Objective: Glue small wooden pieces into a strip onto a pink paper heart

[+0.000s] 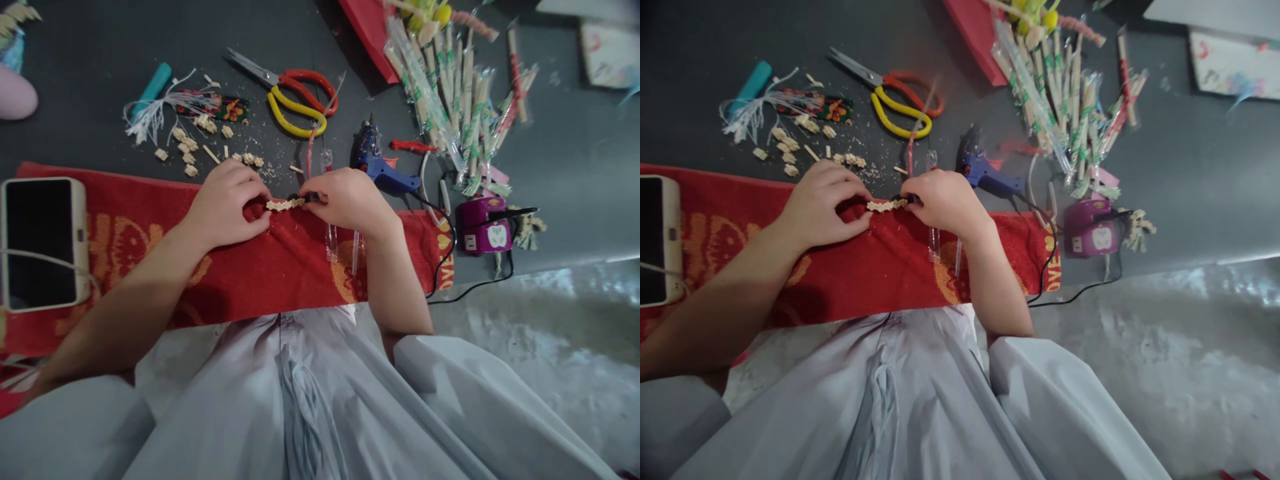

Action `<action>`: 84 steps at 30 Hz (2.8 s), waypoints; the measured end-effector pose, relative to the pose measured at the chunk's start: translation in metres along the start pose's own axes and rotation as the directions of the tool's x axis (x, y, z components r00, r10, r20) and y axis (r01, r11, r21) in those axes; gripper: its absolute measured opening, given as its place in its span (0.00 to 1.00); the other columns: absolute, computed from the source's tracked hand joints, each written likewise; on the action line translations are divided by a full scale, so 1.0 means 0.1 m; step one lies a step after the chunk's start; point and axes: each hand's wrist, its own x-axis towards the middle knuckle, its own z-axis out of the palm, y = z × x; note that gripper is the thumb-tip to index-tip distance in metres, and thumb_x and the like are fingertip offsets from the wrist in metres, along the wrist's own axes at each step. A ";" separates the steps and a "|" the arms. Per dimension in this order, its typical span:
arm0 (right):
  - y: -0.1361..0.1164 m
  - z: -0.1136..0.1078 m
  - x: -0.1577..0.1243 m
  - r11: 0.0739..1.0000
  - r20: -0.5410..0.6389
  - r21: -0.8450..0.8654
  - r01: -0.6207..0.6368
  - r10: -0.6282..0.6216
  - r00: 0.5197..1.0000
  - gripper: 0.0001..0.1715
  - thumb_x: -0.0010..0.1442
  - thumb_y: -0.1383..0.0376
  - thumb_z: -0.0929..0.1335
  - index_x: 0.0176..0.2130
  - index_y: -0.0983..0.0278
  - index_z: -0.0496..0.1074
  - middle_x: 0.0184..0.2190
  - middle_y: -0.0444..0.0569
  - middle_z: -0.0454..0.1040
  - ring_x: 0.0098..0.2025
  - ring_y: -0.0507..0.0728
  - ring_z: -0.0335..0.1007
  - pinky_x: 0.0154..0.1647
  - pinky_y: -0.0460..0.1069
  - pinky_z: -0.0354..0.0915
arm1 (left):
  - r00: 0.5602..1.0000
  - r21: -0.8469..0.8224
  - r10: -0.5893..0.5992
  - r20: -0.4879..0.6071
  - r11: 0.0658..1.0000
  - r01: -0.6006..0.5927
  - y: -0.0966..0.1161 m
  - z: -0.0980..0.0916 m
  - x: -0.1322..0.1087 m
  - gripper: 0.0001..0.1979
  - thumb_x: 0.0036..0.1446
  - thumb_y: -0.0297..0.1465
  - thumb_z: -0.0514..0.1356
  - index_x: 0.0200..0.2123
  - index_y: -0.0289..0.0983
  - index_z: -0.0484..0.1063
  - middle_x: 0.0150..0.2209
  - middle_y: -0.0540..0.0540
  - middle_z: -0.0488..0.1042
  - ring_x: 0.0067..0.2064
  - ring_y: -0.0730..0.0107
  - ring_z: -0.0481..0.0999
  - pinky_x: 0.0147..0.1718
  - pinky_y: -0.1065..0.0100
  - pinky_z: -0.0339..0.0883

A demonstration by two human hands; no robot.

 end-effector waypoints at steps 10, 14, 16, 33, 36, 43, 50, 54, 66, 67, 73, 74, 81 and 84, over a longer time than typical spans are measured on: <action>0.03 0.05 0.00 0.999 -0.041 0.021 0.030 -0.029 0.999 0.18 0.67 0.66 0.68 0.49 0.59 0.87 0.42 0.51 0.87 0.42 0.61 0.78 0.39 0.53 0.57 | 0.998 -0.090 0.021 -0.061 0.996 -0.026 -0.07 0.06 -0.02 0.06 0.64 0.39 0.63 0.37 0.46 0.79 0.41 0.44 0.80 0.50 0.49 0.79 0.56 0.43 0.77; 0.04 0.03 -0.01 0.999 -0.060 0.019 0.038 -0.036 0.998 0.18 0.68 0.66 0.67 0.49 0.59 0.87 0.41 0.51 0.87 0.43 0.61 0.79 0.40 0.53 0.57 | 0.998 -0.072 0.034 -0.062 0.997 -0.038 -0.04 0.06 -0.01 0.09 0.65 0.40 0.61 0.37 0.44 0.79 0.41 0.43 0.81 0.49 0.50 0.79 0.56 0.44 0.77; 0.04 0.02 -0.02 0.999 -0.065 0.020 0.038 -0.037 0.997 0.18 0.69 0.66 0.67 0.50 0.60 0.86 0.42 0.52 0.87 0.43 0.62 0.79 0.40 0.53 0.58 | 0.997 -0.048 0.047 -0.060 0.998 -0.050 -0.03 0.06 -0.02 0.10 0.66 0.41 0.60 0.37 0.44 0.79 0.41 0.44 0.81 0.49 0.51 0.80 0.56 0.45 0.77; 0.08 0.03 -0.05 0.997 -0.094 0.035 0.068 -0.065 0.993 0.20 0.70 0.67 0.64 0.51 0.59 0.85 0.46 0.52 0.88 0.48 0.63 0.81 0.45 0.53 0.63 | 0.997 -0.101 0.038 -0.067 0.994 -0.044 0.03 0.06 -0.03 0.09 0.67 0.41 0.60 0.37 0.46 0.78 0.42 0.44 0.80 0.51 0.50 0.80 0.57 0.46 0.75; 0.08 0.03 -0.05 0.996 -0.107 0.042 0.085 -0.080 0.991 0.21 0.70 0.68 0.64 0.51 0.59 0.85 0.47 0.52 0.88 0.48 0.63 0.81 0.46 0.53 0.64 | 0.995 -0.104 0.047 -0.089 0.993 -0.056 0.03 0.06 -0.03 0.09 0.66 0.40 0.61 0.37 0.45 0.78 0.42 0.44 0.80 0.51 0.50 0.80 0.57 0.45 0.76; 0.07 0.02 -0.07 0.997 -0.116 0.041 0.064 -0.059 0.992 0.21 0.70 0.68 0.64 0.51 0.60 0.85 0.48 0.52 0.88 0.49 0.63 0.82 0.47 0.54 0.65 | 0.999 -0.105 0.014 -0.051 0.994 -0.019 0.04 0.04 -0.02 0.07 0.66 0.40 0.61 0.38 0.46 0.78 0.42 0.44 0.80 0.51 0.49 0.80 0.58 0.43 0.75; 0.09 0.01 -0.07 0.994 -0.132 0.065 0.084 -0.075 0.988 0.19 0.69 0.67 0.65 0.50 0.59 0.85 0.48 0.52 0.88 0.49 0.63 0.80 0.46 0.53 0.63 | 0.990 -0.097 0.044 -0.136 0.994 -0.058 0.03 0.07 -0.03 0.05 0.66 0.37 0.62 0.40 0.45 0.77 0.43 0.44 0.81 0.50 0.51 0.80 0.56 0.44 0.76; 0.10 0.01 -0.07 0.993 -0.152 0.081 0.086 -0.073 0.986 0.18 0.70 0.67 0.66 0.49 0.58 0.85 0.48 0.50 0.87 0.49 0.62 0.79 0.46 0.53 0.63 | 0.976 -0.039 0.098 -0.194 0.993 -0.108 0.01 0.08 -0.04 0.06 0.70 0.36 0.59 0.41 0.44 0.76 0.41 0.45 0.81 0.48 0.55 0.79 0.53 0.49 0.77; 0.08 0.00 -0.05 0.997 -0.107 0.057 0.058 -0.052 0.993 0.18 0.71 0.68 0.66 0.49 0.60 0.85 0.48 0.52 0.88 0.49 0.62 0.82 0.46 0.53 0.64 | 0.982 -0.027 0.111 -0.154 0.993 -0.117 0.01 0.10 -0.03 0.08 0.70 0.37 0.59 0.41 0.43 0.77 0.40 0.45 0.80 0.47 0.54 0.80 0.52 0.48 0.78; 0.08 0.00 -0.05 0.997 -0.101 0.054 0.052 -0.047 0.994 0.18 0.71 0.68 0.66 0.49 0.59 0.85 0.48 0.52 0.88 0.49 0.62 0.82 0.46 0.53 0.64 | 0.987 -0.051 0.086 -0.137 0.994 -0.094 0.01 0.09 -0.03 0.08 0.69 0.37 0.59 0.40 0.44 0.77 0.40 0.44 0.80 0.48 0.53 0.80 0.53 0.47 0.77; 0.07 0.00 -0.04 0.999 -0.071 0.039 0.036 -0.033 0.997 0.18 0.71 0.68 0.65 0.50 0.60 0.85 0.49 0.53 0.88 0.51 0.64 0.82 0.47 0.54 0.65 | 0.994 -0.080 0.058 -0.088 0.995 -0.065 0.01 0.08 -0.03 0.08 0.69 0.38 0.59 0.41 0.44 0.78 0.42 0.43 0.81 0.50 0.50 0.81 0.56 0.46 0.76; 0.08 0.00 -0.04 0.998 -0.069 0.041 0.039 -0.036 0.997 0.19 0.72 0.68 0.65 0.50 0.59 0.85 0.49 0.52 0.88 0.50 0.64 0.82 0.47 0.54 0.65 | 0.994 -0.076 0.065 -0.093 0.994 -0.072 0.00 0.09 -0.03 0.09 0.69 0.38 0.59 0.41 0.43 0.78 0.42 0.43 0.81 0.50 0.50 0.81 0.56 0.46 0.76; 0.09 0.03 -0.03 0.999 -0.068 0.031 0.045 -0.043 0.997 0.20 0.72 0.67 0.64 0.52 0.60 0.84 0.50 0.53 0.88 0.53 0.65 0.82 0.48 0.54 0.65 | 0.992 -0.074 0.077 -0.097 0.994 -0.085 -0.04 0.14 -0.04 0.09 0.67 0.39 0.60 0.41 0.42 0.79 0.41 0.44 0.81 0.50 0.50 0.80 0.55 0.47 0.75; 0.07 0.01 -0.03 0.999 -0.061 0.021 0.028 -0.027 0.998 0.20 0.72 0.67 0.64 0.53 0.61 0.84 0.51 0.54 0.88 0.53 0.66 0.83 0.48 0.55 0.64 | 0.992 -0.072 0.086 -0.087 0.993 -0.092 -0.04 0.14 -0.04 0.10 0.68 0.39 0.60 0.40 0.42 0.79 0.42 0.43 0.81 0.50 0.49 0.80 0.55 0.47 0.75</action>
